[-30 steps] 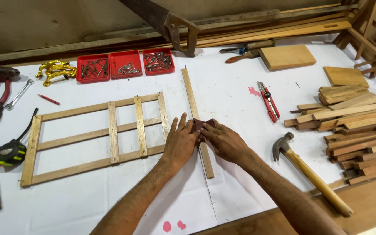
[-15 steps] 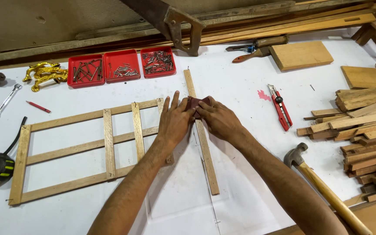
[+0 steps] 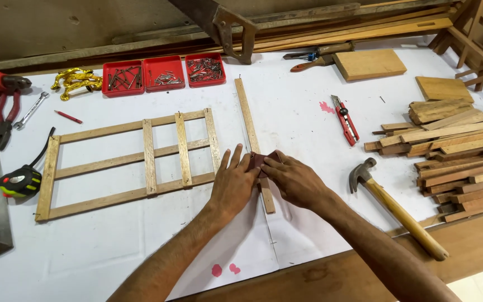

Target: The person assembles a small wooden lattice frame on a workbench. They sand wooden slats with a sanding block, position slats across the frame, hammer nails to fasten them, and measure parts with a tape measure and folding ruler while fitting pieces together.

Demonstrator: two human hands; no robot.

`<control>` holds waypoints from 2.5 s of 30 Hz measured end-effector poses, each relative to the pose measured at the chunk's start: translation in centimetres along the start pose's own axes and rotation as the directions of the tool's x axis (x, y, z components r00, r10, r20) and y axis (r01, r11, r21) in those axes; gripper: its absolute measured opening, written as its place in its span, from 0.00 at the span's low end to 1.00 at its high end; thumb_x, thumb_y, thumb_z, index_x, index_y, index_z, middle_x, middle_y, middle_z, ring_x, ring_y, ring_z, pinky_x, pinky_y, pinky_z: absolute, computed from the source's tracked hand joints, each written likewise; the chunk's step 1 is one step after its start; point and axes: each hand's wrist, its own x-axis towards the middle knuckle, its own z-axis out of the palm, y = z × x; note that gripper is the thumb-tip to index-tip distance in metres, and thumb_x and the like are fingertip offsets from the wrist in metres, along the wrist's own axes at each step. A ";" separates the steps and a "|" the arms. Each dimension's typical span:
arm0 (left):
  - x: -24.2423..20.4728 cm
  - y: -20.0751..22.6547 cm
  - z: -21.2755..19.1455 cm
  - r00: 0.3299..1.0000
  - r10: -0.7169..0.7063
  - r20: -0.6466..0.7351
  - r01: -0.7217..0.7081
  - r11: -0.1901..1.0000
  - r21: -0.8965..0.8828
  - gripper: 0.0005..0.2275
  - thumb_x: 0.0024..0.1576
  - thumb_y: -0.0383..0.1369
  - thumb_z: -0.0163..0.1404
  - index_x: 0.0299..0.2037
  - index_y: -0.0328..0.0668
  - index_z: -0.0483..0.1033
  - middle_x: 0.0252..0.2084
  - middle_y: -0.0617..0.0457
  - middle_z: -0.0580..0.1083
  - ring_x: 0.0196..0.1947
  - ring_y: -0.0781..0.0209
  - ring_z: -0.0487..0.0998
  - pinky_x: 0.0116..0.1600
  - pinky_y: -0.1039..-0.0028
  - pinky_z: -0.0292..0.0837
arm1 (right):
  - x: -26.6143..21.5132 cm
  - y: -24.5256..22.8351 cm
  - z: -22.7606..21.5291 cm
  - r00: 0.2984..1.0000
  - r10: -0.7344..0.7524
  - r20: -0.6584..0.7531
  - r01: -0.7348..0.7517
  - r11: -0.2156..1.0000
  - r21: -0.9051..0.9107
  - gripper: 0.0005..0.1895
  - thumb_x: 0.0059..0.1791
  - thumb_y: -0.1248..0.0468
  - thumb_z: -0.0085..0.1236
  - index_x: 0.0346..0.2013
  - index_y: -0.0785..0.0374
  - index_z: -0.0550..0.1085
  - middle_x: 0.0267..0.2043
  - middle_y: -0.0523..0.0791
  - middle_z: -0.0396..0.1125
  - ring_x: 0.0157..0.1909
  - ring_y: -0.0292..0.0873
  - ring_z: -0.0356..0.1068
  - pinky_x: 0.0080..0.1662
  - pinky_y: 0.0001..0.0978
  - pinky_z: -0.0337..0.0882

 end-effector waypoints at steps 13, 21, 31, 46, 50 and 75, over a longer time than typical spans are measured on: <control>5.0 -4.2 3.0 0.998 -0.057 0.039 0.058 0.998 -0.024 0.15 0.61 0.40 0.49 0.54 0.46 0.80 0.68 0.40 0.65 0.74 0.40 0.52 0.75 0.47 0.42 | 4.9 3.6 3.2 0.995 0.098 0.009 -0.099 0.993 0.059 0.20 0.53 0.60 0.53 0.60 0.57 0.71 0.68 0.44 0.64 0.71 0.56 0.58 0.63 0.47 0.67; 9.7 -8.1 4.2 0.996 -0.079 -0.043 0.077 0.996 -0.052 0.13 0.60 0.36 0.51 0.51 0.45 0.81 0.67 0.41 0.66 0.74 0.40 0.54 0.74 0.45 0.44 | 10.2 7.2 4.6 0.993 0.119 0.024 -0.120 0.992 0.041 0.23 0.55 0.55 0.50 0.65 0.54 0.67 0.69 0.46 0.62 0.72 0.56 0.54 0.66 0.49 0.63; 10.9 -9.2 4.0 0.994 -0.062 -0.093 0.054 0.995 -0.083 0.12 0.58 0.36 0.54 0.49 0.43 0.82 0.66 0.40 0.68 0.73 0.40 0.56 0.74 0.45 0.47 | 11.1 8.2 5.5 0.991 0.128 -0.046 -0.121 0.984 0.128 0.25 0.54 0.55 0.52 0.65 0.56 0.68 0.69 0.47 0.62 0.73 0.56 0.54 0.66 0.48 0.63; 9.0 -7.6 -3.5 0.878 -0.020 -0.479 -0.041 0.992 -0.116 0.13 0.57 0.37 0.58 0.50 0.45 0.80 0.71 0.37 0.62 0.72 0.35 0.55 0.68 0.40 0.53 | 9.9 6.1 -1.4 0.897 0.057 -0.438 0.044 0.975 0.218 0.20 0.53 0.64 0.56 0.61 0.60 0.73 0.65 0.50 0.68 0.64 0.55 0.69 0.61 0.45 0.71; 7.2 -6.8 -8.4 0.764 -0.041 -0.644 -0.161 0.954 -0.252 0.10 0.58 0.34 0.61 0.47 0.44 0.79 0.61 0.43 0.75 0.69 0.36 0.67 0.66 0.47 0.63 | 8.7 2.5 -7.7 0.831 0.195 -0.521 0.131 0.842 0.523 0.12 0.52 0.66 0.61 0.51 0.62 0.79 0.49 0.47 0.77 0.48 0.46 0.78 0.51 0.35 0.78; -4.9 -8.2 -13.3 0.661 -0.295 -0.690 -0.142 0.854 -0.501 0.14 0.69 0.41 0.44 0.38 0.39 0.68 0.22 0.50 0.74 0.23 0.61 0.81 0.25 0.70 0.73 | 11.8 -10.4 -7.5 0.926 0.363 -0.101 0.115 -0.016 0.993 0.21 0.55 0.48 0.52 0.33 0.63 0.75 0.21 0.41 0.67 0.15 0.30 0.60 0.15 0.23 0.58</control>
